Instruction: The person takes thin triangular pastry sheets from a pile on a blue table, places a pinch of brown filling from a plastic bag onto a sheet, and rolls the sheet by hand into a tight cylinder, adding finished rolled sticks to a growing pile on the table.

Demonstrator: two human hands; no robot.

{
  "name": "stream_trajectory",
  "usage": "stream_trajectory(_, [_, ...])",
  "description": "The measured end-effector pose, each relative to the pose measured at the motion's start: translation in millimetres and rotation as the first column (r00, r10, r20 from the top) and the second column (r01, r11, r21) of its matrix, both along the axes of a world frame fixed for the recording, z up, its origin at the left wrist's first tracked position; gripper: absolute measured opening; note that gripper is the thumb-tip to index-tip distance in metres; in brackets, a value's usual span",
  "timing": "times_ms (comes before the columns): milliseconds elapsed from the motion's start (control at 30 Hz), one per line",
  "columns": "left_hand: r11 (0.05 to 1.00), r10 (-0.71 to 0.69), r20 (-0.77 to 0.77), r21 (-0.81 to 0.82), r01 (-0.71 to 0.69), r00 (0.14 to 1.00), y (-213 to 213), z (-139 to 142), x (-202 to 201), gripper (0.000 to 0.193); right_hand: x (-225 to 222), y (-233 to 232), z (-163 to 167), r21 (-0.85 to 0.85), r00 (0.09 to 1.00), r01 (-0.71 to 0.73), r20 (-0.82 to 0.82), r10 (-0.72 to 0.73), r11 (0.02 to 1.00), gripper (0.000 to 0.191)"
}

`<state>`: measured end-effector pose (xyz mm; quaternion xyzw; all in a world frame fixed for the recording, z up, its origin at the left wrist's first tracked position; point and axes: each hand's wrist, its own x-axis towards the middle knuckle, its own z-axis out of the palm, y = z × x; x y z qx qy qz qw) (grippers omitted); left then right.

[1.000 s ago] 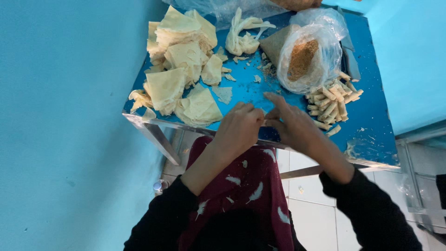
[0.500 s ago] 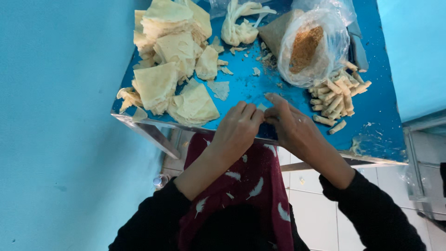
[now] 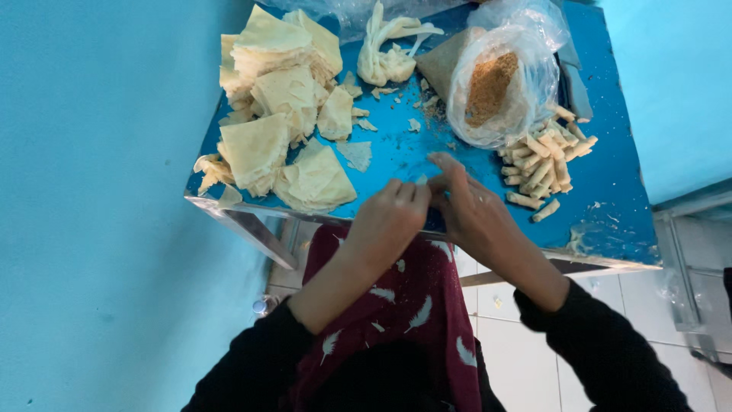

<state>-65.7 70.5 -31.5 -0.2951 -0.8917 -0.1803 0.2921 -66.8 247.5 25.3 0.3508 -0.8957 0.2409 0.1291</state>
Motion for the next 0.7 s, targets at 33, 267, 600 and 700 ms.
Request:
stream_trajectory(33, [1.000,0.012,-0.028,-0.009,-0.012,1.000,-1,-1,1,0.017,1,-1,-1,0.010,0.999,0.011,-0.031,-0.010,1.000,0.072])
stream_trajectory(267, [0.993,0.040,-0.117,-0.102,-0.052,0.992,-6,12,8,0.017,-7,5,2,-0.104,0.945,0.076,0.323,-0.039,0.992,0.067])
stream_trajectory(600, [0.934,0.252,-0.053,-0.249,-0.257,0.966,2,27,45,0.056,42,-5,-3,0.177,0.959,0.146,-0.266,-0.095,0.973,0.065])
stream_trajectory(700, [0.947,0.280,0.003,-0.166,-0.275,0.960,3,31,13,0.060,27,-8,-3,0.273,0.962,0.131,-0.267,-0.056,0.953,0.072])
